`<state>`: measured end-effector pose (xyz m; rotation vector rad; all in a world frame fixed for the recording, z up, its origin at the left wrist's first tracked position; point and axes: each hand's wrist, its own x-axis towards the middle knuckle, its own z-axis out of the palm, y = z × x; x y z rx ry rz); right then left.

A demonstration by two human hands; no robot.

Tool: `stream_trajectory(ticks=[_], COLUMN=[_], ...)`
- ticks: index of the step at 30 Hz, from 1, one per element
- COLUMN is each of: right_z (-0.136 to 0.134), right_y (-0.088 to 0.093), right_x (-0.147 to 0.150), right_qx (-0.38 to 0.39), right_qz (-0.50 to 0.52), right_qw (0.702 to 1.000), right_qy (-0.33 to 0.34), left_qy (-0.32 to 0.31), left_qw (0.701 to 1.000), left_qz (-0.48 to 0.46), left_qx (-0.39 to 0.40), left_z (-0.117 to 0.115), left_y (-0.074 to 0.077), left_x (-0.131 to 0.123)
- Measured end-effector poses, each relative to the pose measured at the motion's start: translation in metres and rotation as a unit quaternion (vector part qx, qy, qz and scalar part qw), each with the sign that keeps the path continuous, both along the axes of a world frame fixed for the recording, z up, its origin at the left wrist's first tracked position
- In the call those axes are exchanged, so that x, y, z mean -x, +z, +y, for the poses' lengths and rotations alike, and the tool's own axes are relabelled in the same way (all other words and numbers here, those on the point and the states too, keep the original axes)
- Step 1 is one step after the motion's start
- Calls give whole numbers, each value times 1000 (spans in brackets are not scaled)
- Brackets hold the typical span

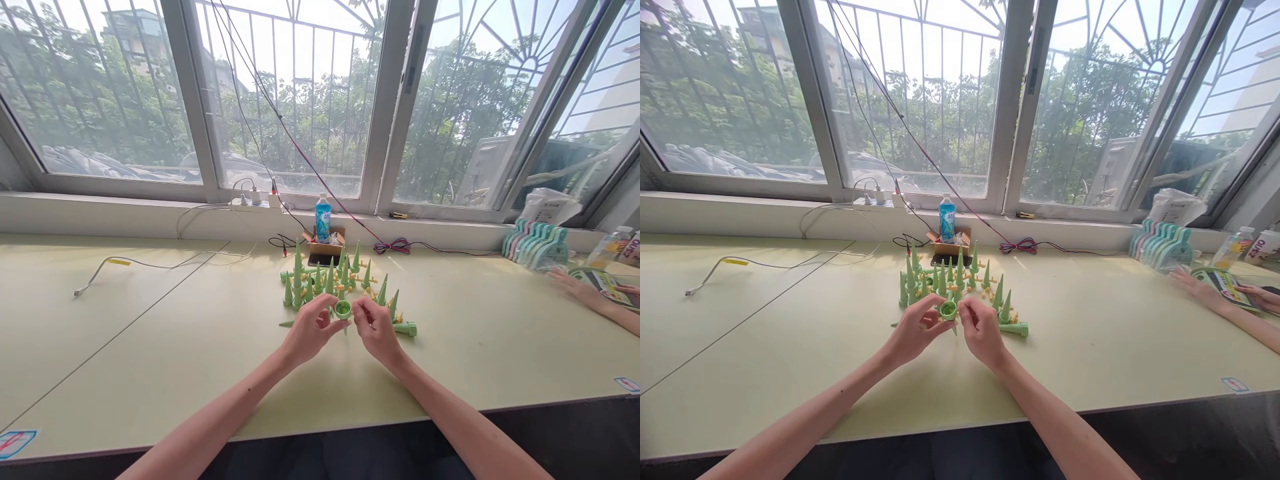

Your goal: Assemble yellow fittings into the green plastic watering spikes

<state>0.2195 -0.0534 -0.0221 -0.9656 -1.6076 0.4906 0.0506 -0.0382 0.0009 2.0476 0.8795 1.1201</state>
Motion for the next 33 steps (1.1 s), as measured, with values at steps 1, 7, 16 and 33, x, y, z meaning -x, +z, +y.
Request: stream_trajectory(ticks=[1, 7, 16, 33], right_z=[0, 0, -4, -5], right_y=[0, 0, 0, 1], right_x=[0, -1, -1, 0], right_qx=[-3, -28, -69, -57], right_qz=[3, 6, -63, -54], right_qw=[1000, 999, 996, 997], right_qy=[-1, -22, -14, -12], left_qy=[-1, -47, -153, -186], left_qw=[1000, 993, 932, 942], left_qz=[-1, -43, -44, -53], left_qx=[9, 104, 324, 273], left_z=[0, 2, 1, 2], left_y=[1, 3, 10, 9], left_x=[0, 1, 5, 11])
